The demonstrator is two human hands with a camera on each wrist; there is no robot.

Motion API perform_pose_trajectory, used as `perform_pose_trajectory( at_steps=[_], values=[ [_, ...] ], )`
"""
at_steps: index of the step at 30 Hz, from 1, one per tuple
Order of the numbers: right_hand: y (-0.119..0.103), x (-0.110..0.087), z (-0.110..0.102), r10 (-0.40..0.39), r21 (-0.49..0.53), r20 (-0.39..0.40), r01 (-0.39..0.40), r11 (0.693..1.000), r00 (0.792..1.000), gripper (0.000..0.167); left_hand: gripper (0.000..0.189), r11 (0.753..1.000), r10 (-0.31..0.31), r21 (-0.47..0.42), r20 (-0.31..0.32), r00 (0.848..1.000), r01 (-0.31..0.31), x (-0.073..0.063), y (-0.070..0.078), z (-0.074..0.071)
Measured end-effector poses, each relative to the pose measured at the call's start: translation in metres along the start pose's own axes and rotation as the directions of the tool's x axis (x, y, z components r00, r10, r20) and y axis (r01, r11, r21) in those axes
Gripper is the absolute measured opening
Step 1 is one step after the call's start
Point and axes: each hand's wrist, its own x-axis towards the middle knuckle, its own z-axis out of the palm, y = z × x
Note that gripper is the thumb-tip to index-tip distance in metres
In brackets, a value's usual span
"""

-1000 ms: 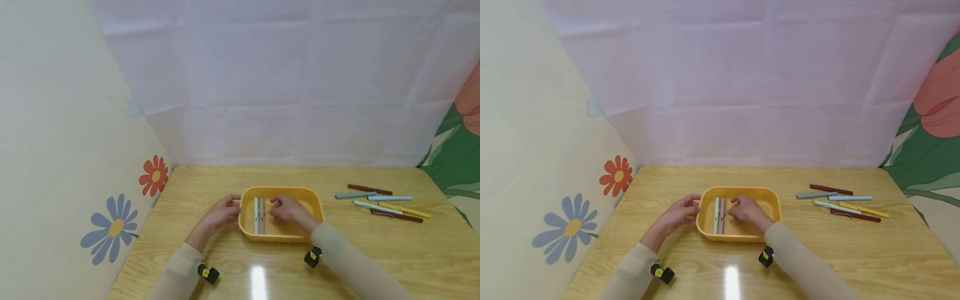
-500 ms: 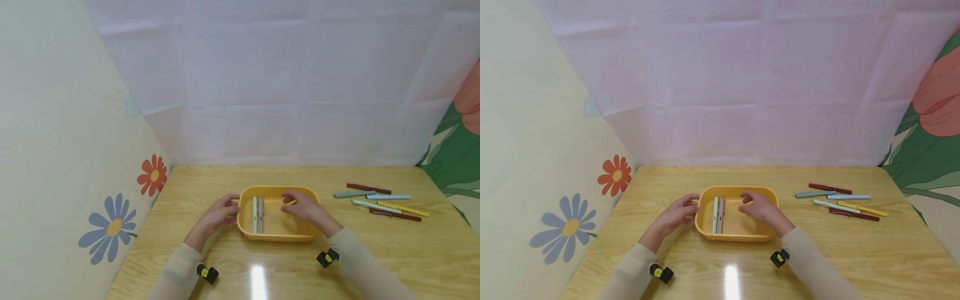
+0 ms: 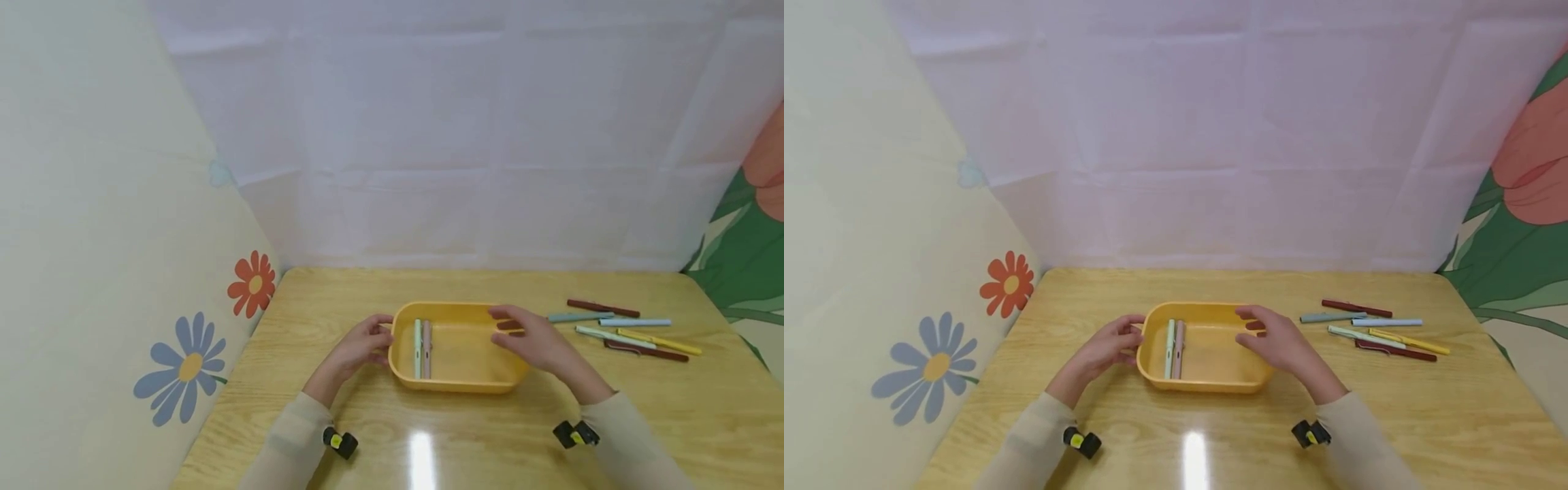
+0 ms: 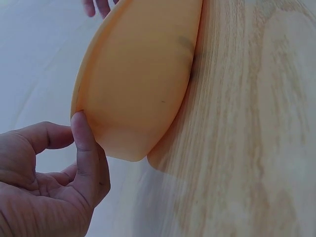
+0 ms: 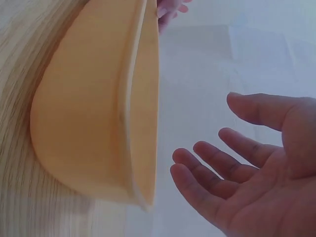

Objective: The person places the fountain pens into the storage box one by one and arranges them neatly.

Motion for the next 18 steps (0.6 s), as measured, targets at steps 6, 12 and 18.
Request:
perform_pose_trajectory(
  at_steps=[6,12,18],
  values=[
    [0.010,-0.014,-0.010,-0.055,-0.016,-0.058,0.054,0.998,0.997,0.051,0.051,1.000,-0.004,0.014,-0.008,1.000,0.005,0.000,0.000,0.000],
    [0.022,-0.028,-0.018,-0.058,-0.059,-0.106,0.052,0.997,0.993,0.050,0.050,1.000,-0.009,0.020,-0.006,1.000,0.009,-0.001,0.000,0.001],
    [0.031,-0.040,-0.026,-0.039,-0.100,-0.147,0.025,0.995,0.988,0.050,0.051,1.000,-0.012,0.016,0.000,1.000,0.012,0.000,0.001,0.001]
  ],
)
